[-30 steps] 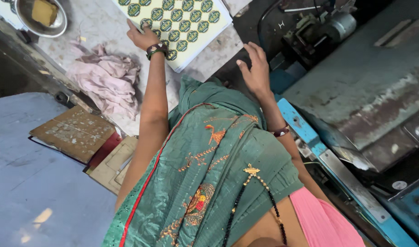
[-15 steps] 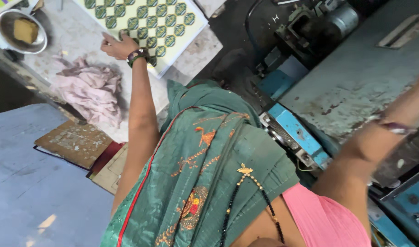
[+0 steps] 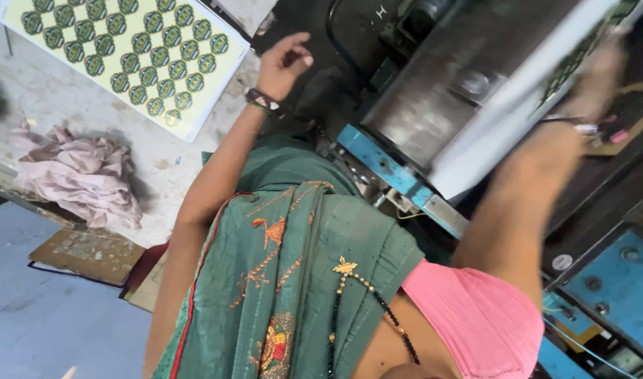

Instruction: The person feeds sheets of label stickers into a printing press, operates the machine, and moves freshly printed sheets aside, stacking completed printed sheets on the work table.

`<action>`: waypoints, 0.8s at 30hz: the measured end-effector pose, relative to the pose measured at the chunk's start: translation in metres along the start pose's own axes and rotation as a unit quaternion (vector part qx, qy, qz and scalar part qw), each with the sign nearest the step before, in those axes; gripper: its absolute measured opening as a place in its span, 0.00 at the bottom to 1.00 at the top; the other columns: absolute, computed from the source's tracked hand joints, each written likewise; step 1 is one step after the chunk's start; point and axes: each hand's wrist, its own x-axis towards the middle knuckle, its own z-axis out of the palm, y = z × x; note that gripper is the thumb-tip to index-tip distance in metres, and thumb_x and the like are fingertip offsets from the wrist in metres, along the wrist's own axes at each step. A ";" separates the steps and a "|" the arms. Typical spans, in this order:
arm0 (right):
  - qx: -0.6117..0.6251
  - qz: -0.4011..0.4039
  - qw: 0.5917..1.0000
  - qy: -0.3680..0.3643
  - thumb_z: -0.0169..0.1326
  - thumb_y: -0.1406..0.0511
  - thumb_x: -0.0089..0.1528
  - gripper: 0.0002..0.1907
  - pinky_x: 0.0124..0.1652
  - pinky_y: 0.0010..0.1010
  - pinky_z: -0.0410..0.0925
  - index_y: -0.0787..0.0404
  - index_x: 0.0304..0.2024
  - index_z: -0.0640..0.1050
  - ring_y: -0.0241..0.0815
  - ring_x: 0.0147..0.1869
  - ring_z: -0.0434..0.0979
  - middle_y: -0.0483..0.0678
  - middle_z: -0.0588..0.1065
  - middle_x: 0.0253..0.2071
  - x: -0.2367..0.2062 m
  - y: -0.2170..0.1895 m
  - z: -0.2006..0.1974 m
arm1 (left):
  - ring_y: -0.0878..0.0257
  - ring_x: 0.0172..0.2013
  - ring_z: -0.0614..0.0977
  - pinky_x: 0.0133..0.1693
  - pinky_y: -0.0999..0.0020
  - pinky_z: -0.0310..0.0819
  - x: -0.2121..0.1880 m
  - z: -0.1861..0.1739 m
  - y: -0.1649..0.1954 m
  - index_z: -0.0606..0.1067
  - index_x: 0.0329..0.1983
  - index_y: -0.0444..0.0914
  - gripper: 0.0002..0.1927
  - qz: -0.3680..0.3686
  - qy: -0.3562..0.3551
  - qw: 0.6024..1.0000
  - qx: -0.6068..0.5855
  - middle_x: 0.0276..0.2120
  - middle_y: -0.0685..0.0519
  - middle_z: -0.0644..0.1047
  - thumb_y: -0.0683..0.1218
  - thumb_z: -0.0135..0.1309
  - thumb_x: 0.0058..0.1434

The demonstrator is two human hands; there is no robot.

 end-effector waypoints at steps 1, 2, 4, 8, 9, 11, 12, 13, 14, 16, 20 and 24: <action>-0.019 0.001 1.000 0.000 0.42 0.59 0.79 0.17 0.63 0.65 0.56 0.63 0.63 0.69 0.62 0.68 0.64 0.59 0.68 0.62 -0.012 -0.022 0.032 | 0.71 0.38 0.79 0.43 0.74 0.76 0.002 0.006 0.001 0.75 0.63 0.37 0.23 -0.003 -0.011 1.000 0.016 0.40 0.55 0.81 0.38 0.64 0.65; -0.037 0.001 0.999 -0.001 0.41 0.58 0.79 0.18 0.64 0.67 0.55 0.62 0.64 0.69 0.63 0.69 0.63 0.59 0.68 0.63 -0.033 -0.044 0.064 | 0.71 0.38 0.79 0.44 0.73 0.77 0.004 0.012 0.003 0.75 0.64 0.37 0.24 0.000 -0.014 1.000 0.026 0.40 0.55 0.81 0.38 0.65 0.64; -0.099 -0.004 0.995 -0.008 0.39 0.56 0.80 0.20 0.65 0.70 0.53 0.62 0.66 0.68 0.65 0.71 0.62 0.60 0.67 0.65 -0.082 -0.096 0.120 | 0.71 0.39 0.79 0.46 0.72 0.78 0.012 0.023 0.006 0.75 0.64 0.37 0.26 0.010 -0.023 0.999 0.045 0.40 0.54 0.82 0.39 0.66 0.63; -0.129 -0.232 0.961 0.083 0.47 0.58 0.70 0.26 0.59 0.66 0.57 0.60 0.69 0.68 0.66 0.71 0.59 0.55 0.63 0.70 -0.221 -0.222 0.179 | 0.60 0.42 0.83 0.47 0.65 0.78 0.026 0.038 0.012 0.64 0.69 0.35 0.35 0.031 0.048 0.997 0.043 0.45 0.48 0.81 0.43 0.66 0.60; -0.103 -0.108 0.977 -0.155 0.48 0.62 0.65 0.34 0.59 0.64 0.58 0.69 0.72 0.62 0.65 0.69 0.59 0.63 0.60 0.69 -0.255 -0.253 0.185 | 0.55 0.45 0.83 0.48 0.62 0.77 0.028 0.034 0.015 0.62 0.70 0.34 0.37 0.067 0.098 0.991 0.065 0.47 0.44 0.80 0.42 0.65 0.60; 0.048 -0.273 0.946 -0.166 0.50 0.64 0.63 0.27 0.67 0.55 0.58 0.62 0.66 0.70 0.57 0.75 0.61 0.56 0.66 0.69 -0.313 -0.300 0.186 | 0.50 0.48 0.84 0.51 0.59 0.77 0.026 0.010 0.017 0.62 0.72 0.35 0.36 0.092 0.174 0.975 0.104 0.49 0.41 0.81 0.41 0.62 0.61; 0.039 -0.359 0.920 -0.153 0.53 0.64 0.59 0.27 0.62 0.55 0.58 0.65 0.61 0.70 0.62 0.74 0.59 0.60 0.65 0.70 -0.336 -0.314 0.183 | 0.49 0.49 0.85 0.51 0.59 0.77 0.019 -0.013 0.017 0.63 0.72 0.36 0.35 0.082 0.197 0.970 0.119 0.50 0.41 0.81 0.41 0.59 0.62; 0.053 -0.371 0.913 -0.159 0.53 0.64 0.61 0.28 0.64 0.54 0.57 0.66 0.63 0.69 0.62 0.74 0.60 0.60 0.65 0.70 -0.350 -0.327 0.181 | 0.48 0.50 0.85 0.52 0.59 0.78 0.013 -0.038 0.018 0.64 0.73 0.38 0.34 0.070 0.220 0.964 0.134 0.51 0.41 0.82 0.40 0.57 0.62; 0.068 -0.384 0.906 -0.167 0.53 0.64 0.62 0.29 0.66 0.53 0.57 0.67 0.65 0.68 0.62 0.74 0.60 0.61 0.65 0.69 -0.361 -0.334 0.179 | 0.49 0.51 0.83 0.54 0.57 0.76 0.004 -0.068 0.016 0.63 0.74 0.37 0.35 0.099 0.261 0.946 0.162 0.52 0.40 0.80 0.39 0.59 0.63; 0.091 -0.398 0.898 -0.164 0.54 0.65 0.64 0.30 0.68 0.52 0.57 0.67 0.68 0.67 0.63 0.74 0.61 0.62 0.65 0.69 -0.367 -0.339 0.178 | 0.52 0.52 0.82 0.55 0.58 0.75 -0.022 -0.133 0.015 0.61 0.74 0.35 0.36 0.086 0.314 0.933 0.154 0.55 0.41 0.79 0.36 0.58 0.63; 0.153 -0.376 0.899 -0.167 0.59 0.66 0.64 0.29 0.69 0.47 0.58 0.66 0.66 0.68 0.63 0.72 0.63 0.62 0.65 0.69 -0.357 -0.336 0.187 | 0.57 0.52 0.80 0.52 0.62 0.78 -0.093 -0.244 0.007 0.62 0.72 0.33 0.32 0.057 0.409 0.910 -0.029 0.60 0.43 0.76 0.35 0.56 0.66; 0.183 -0.346 0.892 -0.226 0.58 0.67 0.65 0.29 0.69 0.46 0.58 0.67 0.68 0.68 0.64 0.72 0.64 0.63 0.66 0.69 -0.359 -0.349 0.194 | 0.55 0.52 0.81 0.56 0.63 0.73 -0.130 -0.285 -0.002 0.65 0.70 0.33 0.35 -0.007 0.546 0.835 0.066 0.59 0.42 0.78 0.34 0.59 0.58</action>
